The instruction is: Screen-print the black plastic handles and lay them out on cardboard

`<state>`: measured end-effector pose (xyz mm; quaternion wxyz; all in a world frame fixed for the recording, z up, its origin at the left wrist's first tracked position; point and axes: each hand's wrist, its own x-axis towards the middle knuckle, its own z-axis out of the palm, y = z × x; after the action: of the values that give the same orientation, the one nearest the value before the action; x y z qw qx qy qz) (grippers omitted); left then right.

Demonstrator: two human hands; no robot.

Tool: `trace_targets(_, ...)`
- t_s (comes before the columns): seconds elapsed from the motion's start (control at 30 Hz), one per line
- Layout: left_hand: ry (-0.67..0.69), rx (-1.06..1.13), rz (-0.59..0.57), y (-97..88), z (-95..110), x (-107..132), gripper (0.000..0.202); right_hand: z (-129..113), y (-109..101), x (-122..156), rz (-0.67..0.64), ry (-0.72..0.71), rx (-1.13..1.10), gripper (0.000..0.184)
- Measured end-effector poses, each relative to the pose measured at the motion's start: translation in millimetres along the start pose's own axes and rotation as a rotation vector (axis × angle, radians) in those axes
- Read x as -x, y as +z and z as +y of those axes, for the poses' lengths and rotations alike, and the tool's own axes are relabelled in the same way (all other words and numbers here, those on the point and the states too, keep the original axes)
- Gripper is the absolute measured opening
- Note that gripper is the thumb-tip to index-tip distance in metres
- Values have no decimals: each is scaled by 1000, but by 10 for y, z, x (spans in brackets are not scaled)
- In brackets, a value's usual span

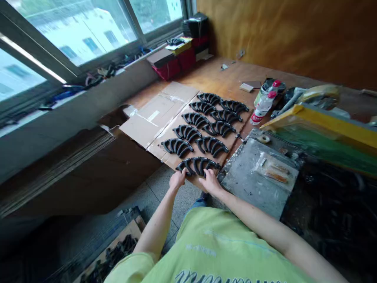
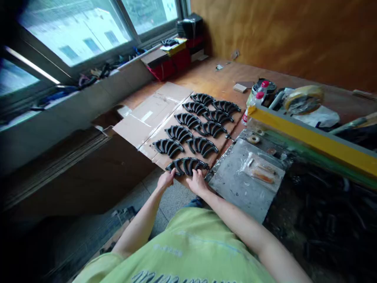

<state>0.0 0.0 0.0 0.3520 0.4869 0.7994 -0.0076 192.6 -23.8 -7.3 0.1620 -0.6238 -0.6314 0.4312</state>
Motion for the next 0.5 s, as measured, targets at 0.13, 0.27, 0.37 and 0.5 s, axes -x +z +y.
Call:
trace_targets(0.13,61,52,24,-92,196,-231,59,4,33,-50,57,-6,-15,59)
trace_targets(0.27,92,156,-21,-132,204,-356,57,-7,-60,-70,77,-19,-68,53)
trace_targets(0.37,95,270,-78,-136,22,-344,60,48,-136,36,55,-38,-159,50)
trace_targets(0.5,48,458,-60,-169,-406,-285,58,195,-134,336,-2,75,-321,44)
